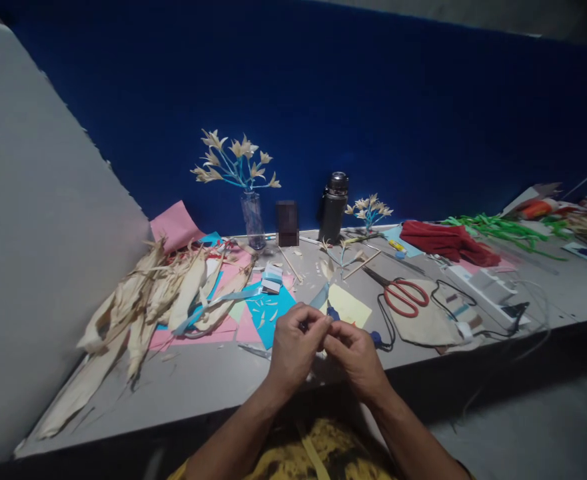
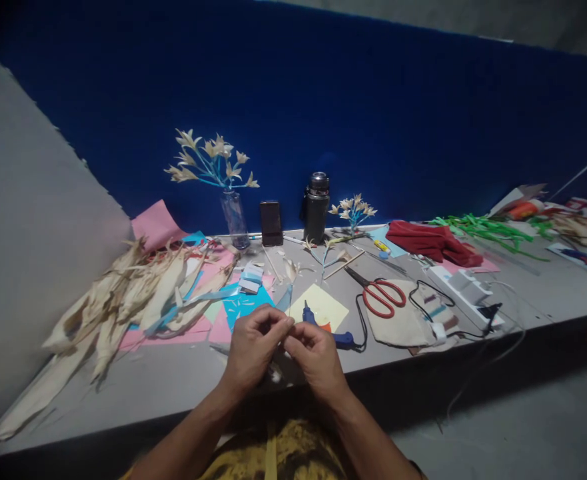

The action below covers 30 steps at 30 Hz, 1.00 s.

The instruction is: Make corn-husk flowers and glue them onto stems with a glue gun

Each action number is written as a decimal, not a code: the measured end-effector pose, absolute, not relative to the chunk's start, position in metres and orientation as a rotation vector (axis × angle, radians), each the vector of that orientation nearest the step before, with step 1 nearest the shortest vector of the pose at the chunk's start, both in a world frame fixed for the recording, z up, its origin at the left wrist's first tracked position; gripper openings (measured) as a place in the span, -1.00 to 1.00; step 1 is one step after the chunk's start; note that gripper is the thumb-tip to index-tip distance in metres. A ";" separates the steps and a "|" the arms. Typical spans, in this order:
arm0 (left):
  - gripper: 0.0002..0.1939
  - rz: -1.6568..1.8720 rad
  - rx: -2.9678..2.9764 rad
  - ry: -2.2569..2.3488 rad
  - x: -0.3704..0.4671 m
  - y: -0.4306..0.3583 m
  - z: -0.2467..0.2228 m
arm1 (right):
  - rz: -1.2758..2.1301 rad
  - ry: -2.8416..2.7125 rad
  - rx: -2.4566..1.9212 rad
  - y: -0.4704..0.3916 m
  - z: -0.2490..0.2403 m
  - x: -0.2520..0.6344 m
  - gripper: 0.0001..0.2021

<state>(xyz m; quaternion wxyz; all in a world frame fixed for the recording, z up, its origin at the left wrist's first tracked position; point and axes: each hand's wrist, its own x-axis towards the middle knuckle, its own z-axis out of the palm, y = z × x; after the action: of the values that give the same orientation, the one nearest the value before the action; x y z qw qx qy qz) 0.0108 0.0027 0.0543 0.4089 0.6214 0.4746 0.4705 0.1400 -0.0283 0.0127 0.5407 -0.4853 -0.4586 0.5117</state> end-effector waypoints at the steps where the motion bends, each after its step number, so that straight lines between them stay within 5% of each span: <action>1: -0.80 1.179 1.586 1.187 0.008 0.002 0.057 | 1.222 -1.084 -1.144 -0.028 0.013 0.141 -0.71; 8: -0.86 1.472 1.585 1.341 -0.017 0.015 0.082 | 1.257 -1.118 -1.144 -0.032 0.021 0.143 -0.74; 13: -0.67 1.145 1.254 0.902 -0.013 0.030 0.079 | 1.232 -1.195 -1.157 -0.033 0.027 0.140 -0.76; 30: -0.88 1.110 1.064 0.949 0.001 0.028 0.073 | 1.110 -1.075 -1.096 -0.016 0.044 0.135 -0.72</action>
<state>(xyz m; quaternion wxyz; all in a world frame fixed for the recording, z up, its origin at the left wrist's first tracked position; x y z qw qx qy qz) 0.0014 0.0283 0.0731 0.6188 0.4627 0.4124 0.4826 0.1350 -0.0159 0.0440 0.5841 -0.4695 -0.4607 0.4756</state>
